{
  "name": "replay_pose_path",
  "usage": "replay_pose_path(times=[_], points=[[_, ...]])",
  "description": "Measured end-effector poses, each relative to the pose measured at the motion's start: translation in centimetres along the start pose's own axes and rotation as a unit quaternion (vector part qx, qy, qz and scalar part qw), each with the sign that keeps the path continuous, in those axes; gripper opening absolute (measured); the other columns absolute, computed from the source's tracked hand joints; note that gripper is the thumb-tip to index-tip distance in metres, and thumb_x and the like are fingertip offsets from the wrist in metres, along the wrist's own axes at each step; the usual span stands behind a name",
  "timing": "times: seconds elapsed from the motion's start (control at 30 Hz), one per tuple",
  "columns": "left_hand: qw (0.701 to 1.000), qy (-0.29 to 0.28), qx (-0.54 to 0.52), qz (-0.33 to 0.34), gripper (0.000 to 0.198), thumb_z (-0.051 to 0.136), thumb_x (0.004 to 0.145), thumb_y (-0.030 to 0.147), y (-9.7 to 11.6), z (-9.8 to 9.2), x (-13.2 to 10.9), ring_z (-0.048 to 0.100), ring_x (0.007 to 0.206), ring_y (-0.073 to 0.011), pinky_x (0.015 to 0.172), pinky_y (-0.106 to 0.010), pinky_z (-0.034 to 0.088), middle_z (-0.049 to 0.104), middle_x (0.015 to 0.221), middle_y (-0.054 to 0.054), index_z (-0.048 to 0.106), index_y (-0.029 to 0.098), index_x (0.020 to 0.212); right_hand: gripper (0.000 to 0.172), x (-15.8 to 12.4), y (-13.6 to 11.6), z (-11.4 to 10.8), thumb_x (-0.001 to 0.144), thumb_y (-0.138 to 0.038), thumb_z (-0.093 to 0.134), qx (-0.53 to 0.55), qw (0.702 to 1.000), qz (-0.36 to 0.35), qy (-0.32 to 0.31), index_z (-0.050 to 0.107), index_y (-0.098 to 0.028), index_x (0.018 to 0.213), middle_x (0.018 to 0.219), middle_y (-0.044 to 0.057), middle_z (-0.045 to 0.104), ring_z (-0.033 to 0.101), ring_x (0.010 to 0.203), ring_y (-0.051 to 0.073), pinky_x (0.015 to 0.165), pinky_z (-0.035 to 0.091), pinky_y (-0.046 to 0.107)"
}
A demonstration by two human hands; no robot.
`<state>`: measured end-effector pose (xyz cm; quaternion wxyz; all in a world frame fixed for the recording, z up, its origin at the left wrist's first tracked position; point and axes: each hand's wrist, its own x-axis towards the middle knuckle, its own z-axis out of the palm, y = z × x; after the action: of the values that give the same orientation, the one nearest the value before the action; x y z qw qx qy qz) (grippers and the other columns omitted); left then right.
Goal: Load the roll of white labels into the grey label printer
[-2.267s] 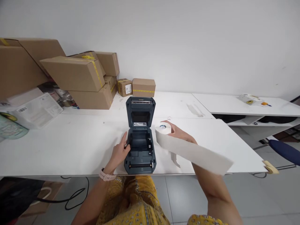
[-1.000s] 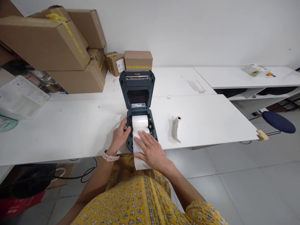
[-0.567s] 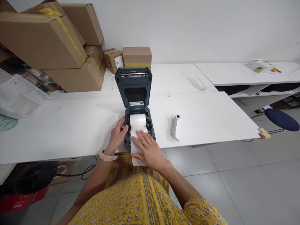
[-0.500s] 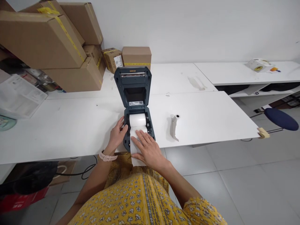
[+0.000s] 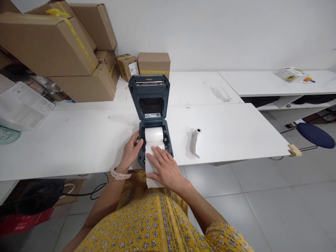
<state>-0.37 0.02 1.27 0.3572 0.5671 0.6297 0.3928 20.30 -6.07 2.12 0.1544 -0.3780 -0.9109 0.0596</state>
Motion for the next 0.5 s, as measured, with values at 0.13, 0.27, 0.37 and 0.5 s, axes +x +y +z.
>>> replay_pose_path(times=[0.13,0.27,0.37,0.5], points=[[0.997,-0.008,-0.055,-0.044,0.080,0.055,0.095,0.054,0.6,0.7,-2.4,0.045,0.145,-0.0299,0.119,-0.050,0.038,0.042,0.160,-0.015,0.022,0.022,0.160,0.081,0.0,-0.2,-0.3,0.095,-0.059,0.055,0.027,1.000,0.004,0.003,0.024,-0.023,0.161,0.166,0.014,0.029,0.027,0.154,0.033,0.120,0.038,0.057],[0.993,-0.046,-0.102,-0.046,0.098,0.063,0.089,0.058,0.5,1.6,-5.7,0.019,0.157,-0.0289,0.127,-0.046,0.025,0.015,0.171,-0.011,0.006,0.026,0.163,0.054,-0.1,0.8,-2.4,0.093,-0.055,0.062,0.157,0.987,0.011,0.021,0.056,-0.034,0.141,0.158,0.007,0.047,0.047,0.144,0.032,0.113,0.049,0.055],[0.985,-0.070,-0.142,-0.062,0.105,0.068,0.085,0.058,-0.1,1.9,-7.1,0.023,0.156,-0.0308,0.125,-0.046,0.028,0.018,0.171,-0.010,0.004,0.030,0.163,0.023,1.5,3.6,-5.4,0.097,-0.046,0.058,0.268,0.951,0.062,0.142,0.069,-0.034,0.114,0.129,0.003,0.072,0.067,0.123,0.029,0.100,0.059,0.051],[0.979,-0.076,-0.176,-0.064,0.110,0.073,0.082,0.056,-0.7,2.0,-7.4,0.031,0.153,-0.0307,0.124,-0.046,0.030,0.029,0.167,-0.012,0.003,0.028,0.163,0.049,8.7,9.6,-9.4,0.099,-0.057,0.049,0.262,0.895,0.120,0.341,0.056,-0.026,0.136,0.144,0.011,0.060,0.057,0.135,0.027,0.113,0.046,0.054]])
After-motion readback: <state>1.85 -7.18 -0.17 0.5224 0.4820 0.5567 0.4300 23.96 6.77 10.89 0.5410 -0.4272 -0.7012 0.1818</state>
